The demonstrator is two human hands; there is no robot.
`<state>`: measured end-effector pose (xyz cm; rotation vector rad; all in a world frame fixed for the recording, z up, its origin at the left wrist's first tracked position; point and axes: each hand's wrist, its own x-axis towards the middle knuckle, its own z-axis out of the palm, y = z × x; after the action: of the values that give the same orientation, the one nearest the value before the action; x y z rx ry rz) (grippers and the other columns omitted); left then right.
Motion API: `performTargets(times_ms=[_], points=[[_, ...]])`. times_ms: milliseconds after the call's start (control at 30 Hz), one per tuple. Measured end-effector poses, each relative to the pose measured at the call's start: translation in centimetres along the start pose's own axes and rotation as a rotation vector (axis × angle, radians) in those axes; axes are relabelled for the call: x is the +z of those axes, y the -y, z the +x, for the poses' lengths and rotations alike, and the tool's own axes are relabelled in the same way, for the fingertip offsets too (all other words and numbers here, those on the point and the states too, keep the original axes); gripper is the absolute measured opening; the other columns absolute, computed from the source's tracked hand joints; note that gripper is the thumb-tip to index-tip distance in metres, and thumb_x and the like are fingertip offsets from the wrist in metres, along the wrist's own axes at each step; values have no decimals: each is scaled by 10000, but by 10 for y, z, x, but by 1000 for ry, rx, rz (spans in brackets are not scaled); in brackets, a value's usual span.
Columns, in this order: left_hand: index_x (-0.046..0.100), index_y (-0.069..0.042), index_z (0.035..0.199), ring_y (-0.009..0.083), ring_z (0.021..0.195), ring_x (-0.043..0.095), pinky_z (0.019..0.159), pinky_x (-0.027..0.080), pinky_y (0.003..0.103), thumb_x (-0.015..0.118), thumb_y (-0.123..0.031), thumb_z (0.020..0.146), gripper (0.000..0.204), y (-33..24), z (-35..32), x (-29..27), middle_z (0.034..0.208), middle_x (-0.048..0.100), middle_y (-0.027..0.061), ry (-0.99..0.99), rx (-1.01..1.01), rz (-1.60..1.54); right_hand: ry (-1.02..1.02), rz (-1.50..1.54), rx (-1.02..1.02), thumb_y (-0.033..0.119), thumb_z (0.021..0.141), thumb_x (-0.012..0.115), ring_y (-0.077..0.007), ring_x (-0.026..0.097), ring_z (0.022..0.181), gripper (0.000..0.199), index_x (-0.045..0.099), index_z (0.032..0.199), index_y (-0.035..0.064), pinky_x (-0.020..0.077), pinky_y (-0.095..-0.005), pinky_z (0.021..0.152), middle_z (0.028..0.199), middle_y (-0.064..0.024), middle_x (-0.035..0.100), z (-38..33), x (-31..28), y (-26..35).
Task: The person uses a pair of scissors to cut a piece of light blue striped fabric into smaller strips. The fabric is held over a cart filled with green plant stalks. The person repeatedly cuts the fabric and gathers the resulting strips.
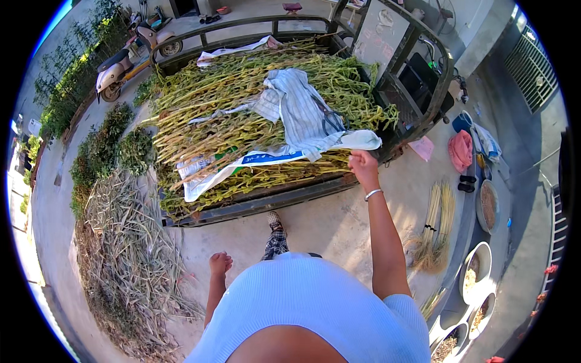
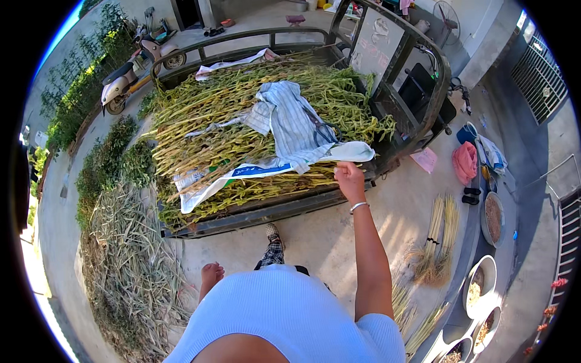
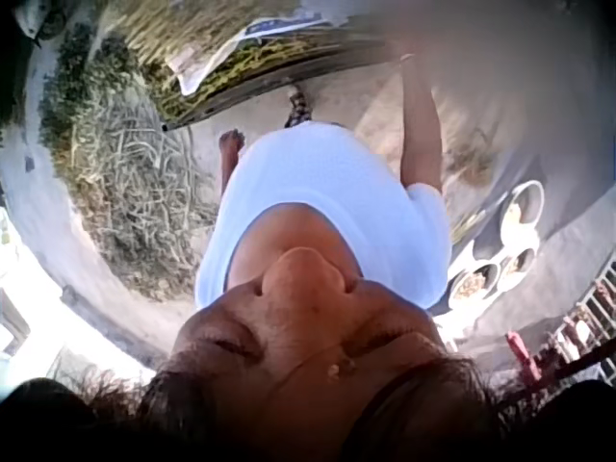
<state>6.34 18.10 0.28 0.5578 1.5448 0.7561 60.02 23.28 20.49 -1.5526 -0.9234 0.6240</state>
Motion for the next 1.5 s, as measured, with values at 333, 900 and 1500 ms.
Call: performTargets(times_ms=[333, 900, 1500], points=[[597, -20, 855, 85, 687, 575, 640, 479, 210, 517, -218, 910, 220, -225, 58, 235, 786, 618, 37, 560, 316, 79, 20, -872, 43, 211, 666, 728, -324, 601, 791, 316, 635, 902, 23, 490, -374, 727, 830, -125, 639, 178, 34, -66], [517, 3, 922, 127, 691, 565, 570, 446, 244, 643, -338, 822, 377, -248, 62, 387, 814, 554, 56, 622, -492, 290, 138, -1175, -217, 172, 653, 675, -310, 528, 830, 300, 514, 868, 36, 462, -399, 667, 900, -144, 465, 208, 59, -89], [392, 10, 1261, 302, 1059, 536, 943, 406, 447, 599, -55, 724, 579, -242, 69, 423, 1179, 533, 138, 743, -535, -313, -27, 80, 171, 11, 676, 708, -52, 480, 530, 501, 463, 1113, 25, 400, -203, 504, 614, 6, 516, 193, -2, -57]])
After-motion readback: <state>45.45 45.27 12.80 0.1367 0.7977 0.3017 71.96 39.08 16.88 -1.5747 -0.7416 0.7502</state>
